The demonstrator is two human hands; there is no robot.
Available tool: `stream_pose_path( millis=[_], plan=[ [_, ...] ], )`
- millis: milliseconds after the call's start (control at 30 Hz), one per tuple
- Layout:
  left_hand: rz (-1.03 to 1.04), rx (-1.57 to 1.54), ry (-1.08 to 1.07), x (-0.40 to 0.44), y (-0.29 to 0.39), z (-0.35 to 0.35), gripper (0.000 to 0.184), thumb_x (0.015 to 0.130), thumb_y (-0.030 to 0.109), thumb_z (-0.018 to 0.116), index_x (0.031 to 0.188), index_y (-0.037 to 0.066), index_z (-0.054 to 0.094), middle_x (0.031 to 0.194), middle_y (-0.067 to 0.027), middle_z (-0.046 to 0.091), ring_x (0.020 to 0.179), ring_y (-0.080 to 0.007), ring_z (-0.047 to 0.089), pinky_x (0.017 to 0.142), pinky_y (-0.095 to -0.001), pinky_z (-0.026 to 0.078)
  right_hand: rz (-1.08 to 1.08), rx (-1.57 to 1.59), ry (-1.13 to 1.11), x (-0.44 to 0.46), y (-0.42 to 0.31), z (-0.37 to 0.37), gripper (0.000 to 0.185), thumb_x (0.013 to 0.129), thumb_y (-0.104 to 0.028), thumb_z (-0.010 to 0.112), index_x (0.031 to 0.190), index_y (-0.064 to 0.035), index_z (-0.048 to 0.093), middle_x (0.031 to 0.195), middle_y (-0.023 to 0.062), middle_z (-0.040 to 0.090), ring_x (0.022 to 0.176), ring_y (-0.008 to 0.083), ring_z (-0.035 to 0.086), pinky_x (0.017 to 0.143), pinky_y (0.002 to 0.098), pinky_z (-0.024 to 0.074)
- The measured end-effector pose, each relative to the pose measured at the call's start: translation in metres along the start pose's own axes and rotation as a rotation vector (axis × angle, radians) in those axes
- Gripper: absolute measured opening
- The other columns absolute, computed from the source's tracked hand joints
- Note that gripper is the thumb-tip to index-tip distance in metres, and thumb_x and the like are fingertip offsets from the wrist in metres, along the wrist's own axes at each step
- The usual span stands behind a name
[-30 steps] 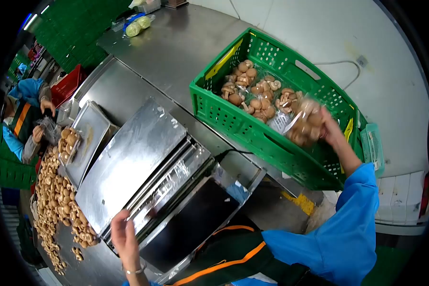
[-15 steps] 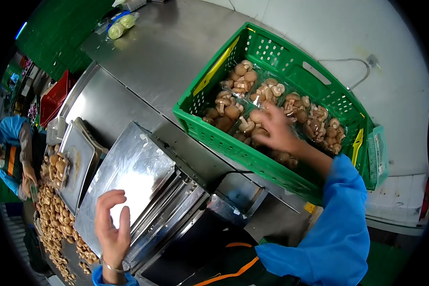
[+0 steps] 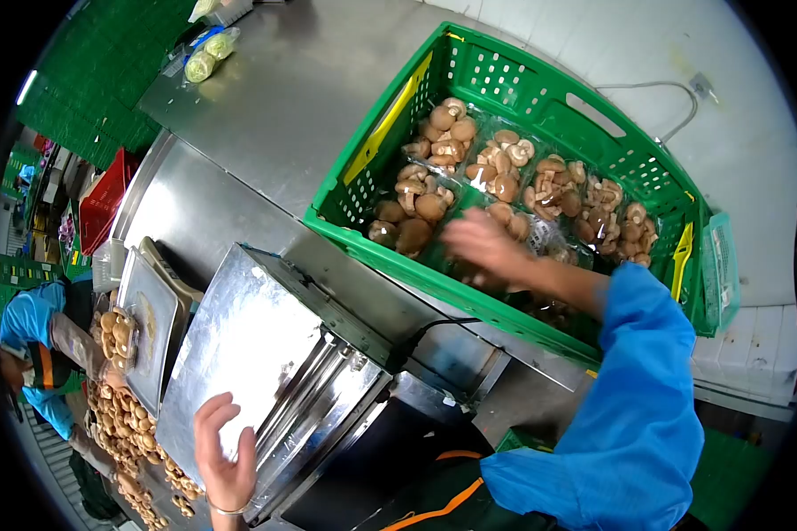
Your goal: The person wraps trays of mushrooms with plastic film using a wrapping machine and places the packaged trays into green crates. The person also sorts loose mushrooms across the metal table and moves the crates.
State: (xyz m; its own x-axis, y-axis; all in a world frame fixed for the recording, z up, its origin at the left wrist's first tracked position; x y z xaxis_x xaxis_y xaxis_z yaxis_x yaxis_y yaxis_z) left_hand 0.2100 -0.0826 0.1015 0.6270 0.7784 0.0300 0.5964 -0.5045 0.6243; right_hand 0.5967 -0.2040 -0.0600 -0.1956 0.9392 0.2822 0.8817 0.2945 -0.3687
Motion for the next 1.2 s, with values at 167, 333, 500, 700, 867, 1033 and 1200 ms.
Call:
stream_pose_path(
  millis=[167, 333, 500, 700, 867, 1033, 1200],
  plan=[
    [-0.256, 0.037, 0.263, -0.056, -0.070, -0.075, 0.024, 0.085, 0.001, 0.053, 0.110, 0.001, 0.052, 0.105, -0.0110, 0.057, 0.094, -0.0173, 0.055, 0.081, -0.0264, 0.046, 1.322, -0.062, 0.534, -0.160, 0.024, -0.056, 0.039, 0.083, -0.029, 0.050, 0.114, -0.0061, 0.050, 0.115, 0.0116, 0.053, 0.105, 0.0278, 0.050, 0.090, 0.0410, 0.0384],
    [-0.455, -0.234, 0.532, -0.069, -0.164, -0.111, 0.019, 0.088, 0.006, 0.049, 0.106, 0.002, 0.052, 0.103, -0.0060, 0.055, 0.092, -0.0119, 0.051, 0.078, -0.0233, 0.041, 1.720, 1.663, 0.544, -0.136, -0.013, -0.002, 0.038, 0.088, -0.038, 0.038, 0.114, -0.0140, 0.052, 0.110, 0.0040, 0.057, 0.098, 0.0248, 0.054, 0.085, 0.0387, 0.0427],
    [-0.324, -0.288, 0.308, -0.046, -0.225, -0.116, 0.025, 0.084, 0.007, 0.054, 0.109, 0.003, 0.050, 0.094, -0.0004, 0.050, 0.083, -0.0088, 0.047, 0.075, -0.0217, 0.040, 1.492, 1.807, 0.371, -0.129, -0.005, 0.014, 0.035, 0.090, -0.032, 0.040, 0.116, -0.0121, 0.051, 0.114, 0.0047, 0.056, 0.100, 0.0228, 0.053, 0.088, 0.0370, 0.0426],
    [-0.467, 0.054, 0.517, -0.004, -0.299, -0.148, 0.043, 0.080, 0.018, 0.058, 0.116, -0.003, 0.047, 0.109, -0.0153, 0.055, 0.100, -0.0235, 0.054, 0.085, -0.0323, 0.043, 1.373, 1.581, 0.064, -0.088, 0.034, 0.013, 0.033, 0.089, -0.027, 0.043, 0.114, -0.0087, 0.052, 0.112, 0.0067, 0.056, 0.100, 0.0225, 0.053, 0.087, 0.0349, 0.0422],
    [-1.028, 0.474, 0.623, 0.037, -0.369, -0.174, 0.035, 0.080, 0.021, 0.049, 0.104, -0.003, 0.055, 0.104, -0.0281, 0.055, 0.099, -0.0385, 0.053, 0.086, -0.0448, 0.042, 1.202, 1.086, -0.096, -0.056, 0.052, 0.018, 0.031, 0.088, -0.024, 0.046, 0.113, -0.0059, 0.052, 0.111, 0.0083, 0.056, 0.099, 0.0222, 0.053, 0.086, 0.0331, 0.0418],
    [-1.064, 0.424, 0.390, 0.049, -0.468, -0.164, 0.027, 0.076, 0.023, 0.056, 0.093, 0.003, 0.065, 0.094, -0.0136, 0.064, 0.086, -0.0292, 0.061, 0.074, -0.0410, 0.050, 0.734, 0.108, -0.087, -0.041, 0.055, -0.038, 0.029, 0.088, -0.020, 0.048, 0.112, -0.0031, 0.053, 0.109, 0.0099, 0.056, 0.099, 0.0220, 0.053, 0.086, 0.0314, 0.0415],
    [-0.926, -1.150, 1.049, 0.048, -0.475, -0.132, 0.028, 0.077, -0.002, 0.053, 0.104, 0.000, 0.046, 0.092, -0.0159, 0.056, 0.075, -0.0337, 0.061, 0.052, -0.0441, 0.055, 0.809, 0.240, 0.236, 0.023, -0.022, -0.095, 0.023, 0.085, -0.013, 0.053, 0.103, 0.0006, 0.056, 0.097, 0.0101, 0.059, 0.089, 0.0170, 0.054, 0.079, 0.0267, 0.0423]
  ],
)
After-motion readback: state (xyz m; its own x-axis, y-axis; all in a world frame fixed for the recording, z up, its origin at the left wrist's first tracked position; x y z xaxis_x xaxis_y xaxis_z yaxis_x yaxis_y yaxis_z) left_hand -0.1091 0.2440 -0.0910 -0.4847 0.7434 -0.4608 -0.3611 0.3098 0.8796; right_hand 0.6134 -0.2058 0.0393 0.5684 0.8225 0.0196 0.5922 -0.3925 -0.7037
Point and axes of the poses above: each hand's wrist, its own x-axis towards the middle knuckle, its own z-axis out of the palm, y = z × x, the point moved 4 cm from there along x, towards the middle knuckle
